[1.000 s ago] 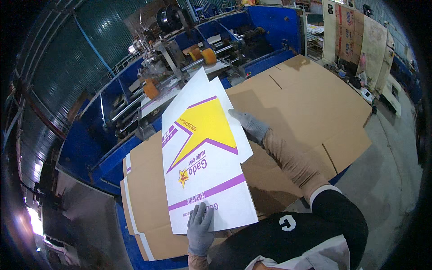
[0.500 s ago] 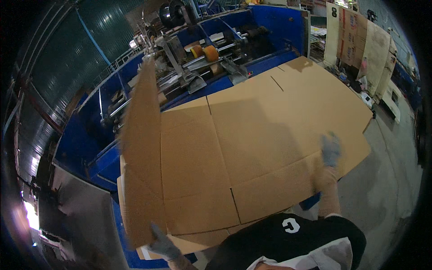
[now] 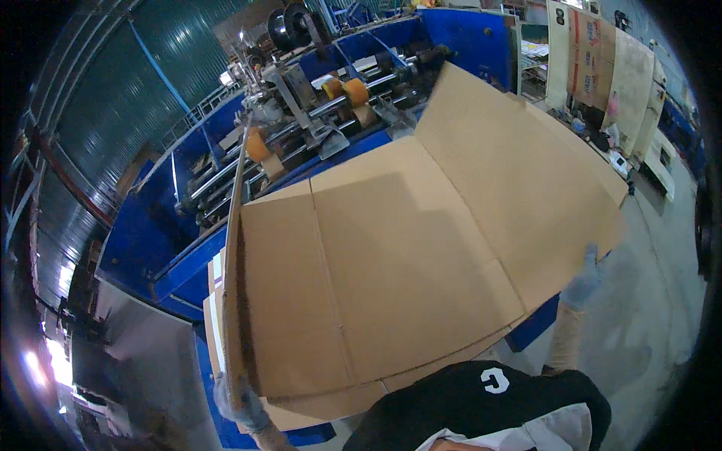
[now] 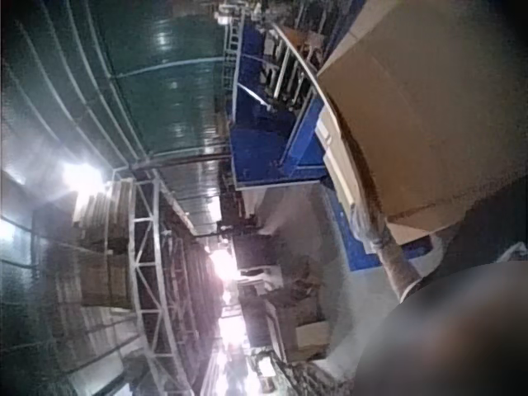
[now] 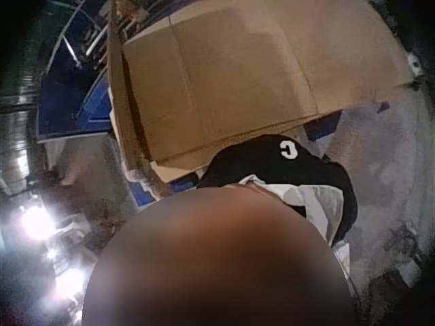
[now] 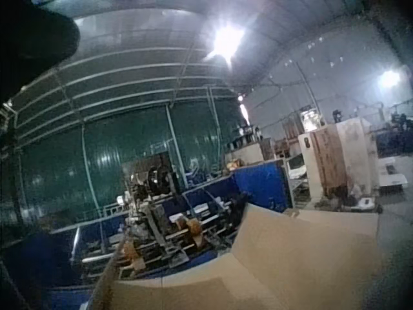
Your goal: The person repeatedly picks flat printed cardboard sheets from a machine and stacks them on a workbench. They occasionally lift a stack and move it to a nearby roller conveyor, then return to continue stacking more sheets.
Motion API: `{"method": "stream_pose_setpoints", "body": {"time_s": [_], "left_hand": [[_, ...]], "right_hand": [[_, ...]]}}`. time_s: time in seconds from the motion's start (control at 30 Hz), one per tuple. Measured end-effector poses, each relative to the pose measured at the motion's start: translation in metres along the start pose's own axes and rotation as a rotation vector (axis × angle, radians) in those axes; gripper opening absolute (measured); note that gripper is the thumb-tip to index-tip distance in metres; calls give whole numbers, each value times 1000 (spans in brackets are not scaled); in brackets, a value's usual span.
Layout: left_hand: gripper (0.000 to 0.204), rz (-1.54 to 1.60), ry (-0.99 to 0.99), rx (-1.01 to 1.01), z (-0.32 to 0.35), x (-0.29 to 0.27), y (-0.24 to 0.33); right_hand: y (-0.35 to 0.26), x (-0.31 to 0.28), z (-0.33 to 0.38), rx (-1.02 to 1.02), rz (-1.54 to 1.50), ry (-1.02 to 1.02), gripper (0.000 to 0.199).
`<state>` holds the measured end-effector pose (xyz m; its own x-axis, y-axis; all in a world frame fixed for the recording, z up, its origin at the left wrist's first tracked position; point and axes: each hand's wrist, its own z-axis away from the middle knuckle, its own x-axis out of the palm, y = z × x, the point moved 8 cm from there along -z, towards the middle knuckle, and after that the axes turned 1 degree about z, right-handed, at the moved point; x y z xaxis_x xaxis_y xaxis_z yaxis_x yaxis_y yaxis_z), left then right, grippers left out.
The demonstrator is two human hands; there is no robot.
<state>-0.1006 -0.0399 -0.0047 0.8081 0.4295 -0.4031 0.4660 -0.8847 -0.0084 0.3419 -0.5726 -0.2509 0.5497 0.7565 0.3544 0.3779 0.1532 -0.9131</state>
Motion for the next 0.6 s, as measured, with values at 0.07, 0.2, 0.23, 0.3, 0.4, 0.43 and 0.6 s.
{"method": "stream_pose_setpoints", "body": {"time_s": [0.07,0.2,0.23,0.3,0.4,0.43,0.6], "left_hand": [[29,31,-97,-75,11,27,9],[34,139,-400,94,36,91,73],[36,278,-536,11,48,111,83],[45,264,-651,229,61,136,116],[50,249,-822,302,77,164,136],[51,229,-892,308,82,172,137],[49,235,-872,393,87,188,137]], "right_hand": [[-38,55,25,-73,592,-274,43],[-104,150,91,-835,370,-721,39],[-107,160,109,-971,338,-799,43],[-95,167,130,-975,326,-970,49],[-63,175,182,-1050,437,-1267,48],[-45,180,194,-1019,542,-1366,42],[-19,188,197,-1073,464,-1309,37]]}}
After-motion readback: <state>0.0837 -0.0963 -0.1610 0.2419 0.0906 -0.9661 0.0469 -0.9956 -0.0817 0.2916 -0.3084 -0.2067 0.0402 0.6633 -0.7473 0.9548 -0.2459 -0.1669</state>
